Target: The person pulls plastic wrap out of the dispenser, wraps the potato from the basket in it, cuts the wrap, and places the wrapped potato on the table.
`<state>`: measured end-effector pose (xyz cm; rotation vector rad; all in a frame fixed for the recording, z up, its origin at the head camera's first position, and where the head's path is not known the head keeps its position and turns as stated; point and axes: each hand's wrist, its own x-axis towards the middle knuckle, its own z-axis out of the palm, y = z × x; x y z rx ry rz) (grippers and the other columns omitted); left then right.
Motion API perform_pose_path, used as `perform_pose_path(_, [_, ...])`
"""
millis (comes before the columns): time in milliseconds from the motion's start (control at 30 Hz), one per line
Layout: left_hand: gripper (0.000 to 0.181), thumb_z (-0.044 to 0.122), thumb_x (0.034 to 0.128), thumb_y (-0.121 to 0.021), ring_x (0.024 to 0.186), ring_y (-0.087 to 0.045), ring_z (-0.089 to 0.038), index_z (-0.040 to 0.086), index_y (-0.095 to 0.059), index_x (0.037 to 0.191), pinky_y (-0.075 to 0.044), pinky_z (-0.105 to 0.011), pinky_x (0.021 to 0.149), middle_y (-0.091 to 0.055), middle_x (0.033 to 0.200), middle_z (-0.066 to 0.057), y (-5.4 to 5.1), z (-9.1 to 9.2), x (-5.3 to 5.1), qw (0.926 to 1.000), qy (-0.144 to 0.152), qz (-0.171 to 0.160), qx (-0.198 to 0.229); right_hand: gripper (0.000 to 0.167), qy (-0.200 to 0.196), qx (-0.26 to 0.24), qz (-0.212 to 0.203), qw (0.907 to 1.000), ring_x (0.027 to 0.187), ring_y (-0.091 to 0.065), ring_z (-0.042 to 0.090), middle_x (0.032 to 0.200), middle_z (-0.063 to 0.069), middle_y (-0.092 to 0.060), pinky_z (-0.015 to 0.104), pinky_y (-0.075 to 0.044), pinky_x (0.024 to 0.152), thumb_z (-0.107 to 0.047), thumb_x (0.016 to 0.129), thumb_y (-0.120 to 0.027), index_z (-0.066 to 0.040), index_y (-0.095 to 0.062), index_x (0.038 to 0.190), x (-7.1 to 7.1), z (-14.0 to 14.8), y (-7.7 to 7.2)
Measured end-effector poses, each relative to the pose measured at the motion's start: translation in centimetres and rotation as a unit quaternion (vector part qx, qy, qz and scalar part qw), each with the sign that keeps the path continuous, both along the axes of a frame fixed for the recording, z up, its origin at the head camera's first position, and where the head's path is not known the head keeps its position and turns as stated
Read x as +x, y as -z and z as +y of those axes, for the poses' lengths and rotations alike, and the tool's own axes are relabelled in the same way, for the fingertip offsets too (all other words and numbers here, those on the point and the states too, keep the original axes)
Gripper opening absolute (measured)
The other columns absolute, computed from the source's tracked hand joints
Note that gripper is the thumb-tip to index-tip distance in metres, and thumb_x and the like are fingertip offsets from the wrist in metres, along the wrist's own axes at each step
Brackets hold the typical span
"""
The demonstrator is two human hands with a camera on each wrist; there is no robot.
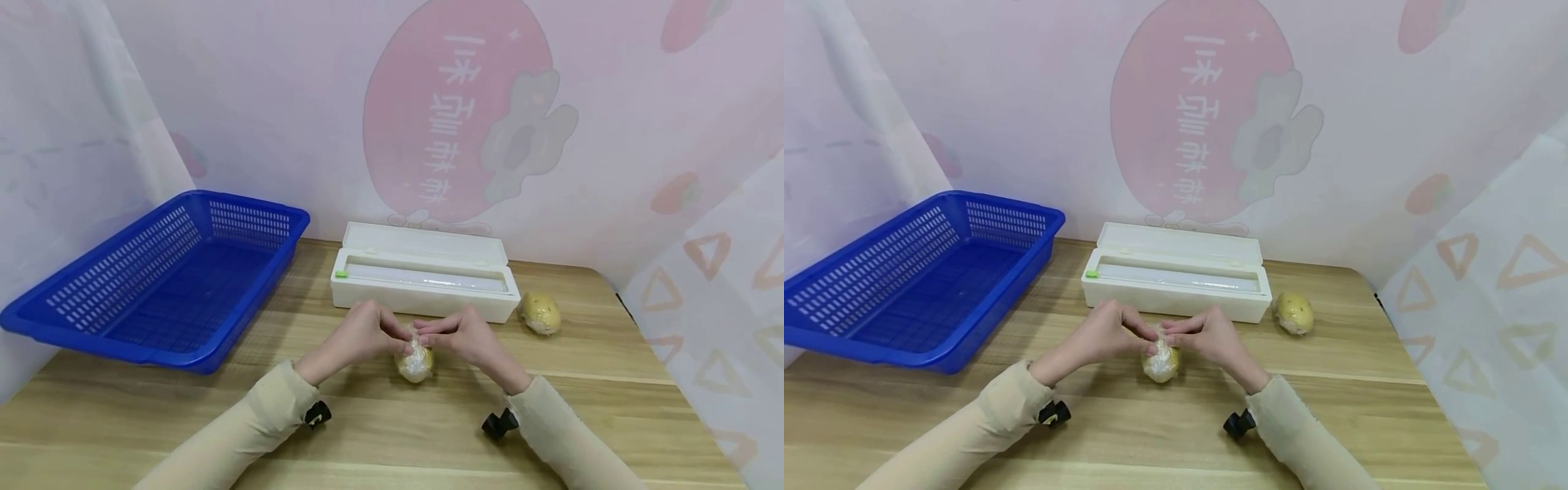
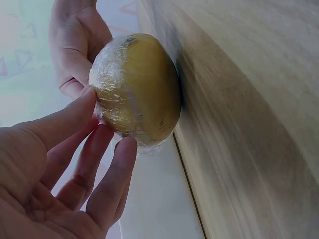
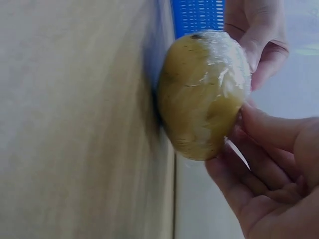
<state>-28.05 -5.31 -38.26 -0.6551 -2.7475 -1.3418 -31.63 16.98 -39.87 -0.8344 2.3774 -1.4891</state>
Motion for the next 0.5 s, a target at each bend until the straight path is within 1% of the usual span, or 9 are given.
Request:
perform_pose_path(100, [0.015, 0.018, 0.0720, -0.090, 0.078, -0.066, -0.016, 0.015, -0.080, 0.083, -0.053, -0.030, 0.066, -0.071, 0.078, 0.009, 0.04, -0.06, 0.09, 1.0000, 0.000, 0.001, 0.000, 0.008, 0.021, -0.006, -0.003, 0.9997, 0.104, -0.066, 0.018, 0.105, 0.001, -0.072, 0.038, -0.047, 0.096, -0.020, 0.079, -0.084, -0.014, -0.081, 0.085, -0.01, -0.03, 0.22])
perform_pose_path(167, [0.015, 0.019, 0.0714, -0.090, 0.077, -0.066, -0.016, 0.015, -0.080, 0.082, -0.053, -0.029, 0.066, -0.071, 0.077, 0.009, 0.06, -0.08, 0.14, 1.0000, 0.001, 0.000, 0.000, 0.008, 0.024, -0.009, -0.003, 0.9997, 0.103, -0.066, 0.017, 0.104, 0.001, -0.073, 0.038, -0.048, 0.095, -0.020, 0.078, -0.085, -0.014, -0.080, 0.081, 0.02, -0.05, 0.30])
perform_pose_path(300, [0.015, 0.019, 0.0716, -0.090, 0.077, -0.066, -0.016, 0.015, -0.080, 0.082, -0.053, -0.029, 0.066, -0.070, 0.077, 0.010, 0.05, -0.15, 0.23, 1.0000, 0.001, -0.007, -0.001, 0.007, 0.009, -0.014, 0.000, 0.9999, 0.103, -0.067, 0.018, 0.105, 0.003, -0.072, 0.038, -0.049, 0.094, -0.018, 0.080, -0.084, -0.013, -0.080, 0.080, -0.02, -0.07, 0.40])
perform_pose_path(400, [0.014, 0.018, 0.0738, -0.089, 0.079, -0.066, -0.013, 0.015, -0.080, 0.084, -0.054, -0.029, 0.068, -0.071, 0.078, 0.011, -0.08, -0.25, 0.26, 0.9999, 0.001, -0.011, -0.005, 0.005, -0.002, -0.011, 0.010, 0.9999, 0.102, -0.067, 0.017, 0.106, 0.001, -0.072, 0.034, -0.051, 0.091, -0.017, 0.082, -0.082, -0.013, -0.079, 0.080, -0.06, -0.07, 0.25])
perform_pose_path(433, [0.013, 0.018, 0.0749, -0.088, 0.080, -0.066, -0.012, 0.015, -0.080, 0.085, -0.054, -0.030, 0.069, -0.071, 0.079, 0.011, -0.15, -0.28, 0.26, 0.9999, 0.003, -0.008, -0.008, 0.005, -0.007, -0.011, 0.016, 0.9998, 0.102, -0.067, 0.017, 0.106, 0.001, -0.072, 0.034, -0.052, 0.089, -0.016, 0.083, -0.081, -0.012, -0.079, 0.081, -0.07, -0.05, 0.14])
perform_pose_path(500, [0.012, 0.017, 0.0780, -0.085, 0.083, -0.066, -0.012, 0.013, -0.080, 0.088, -0.055, -0.033, 0.073, -0.072, 0.082, 0.010, -0.21, -0.40, 0.26, 0.9997, 0.019, 0.011, -0.013, 0.004, -0.022, -0.010, 0.033, 0.9992, 0.102, -0.067, 0.017, 0.108, 0.001, -0.072, 0.034, -0.053, 0.088, -0.015, 0.086, -0.079, -0.012, -0.079, 0.085, -0.12, 0.08, 0.01])
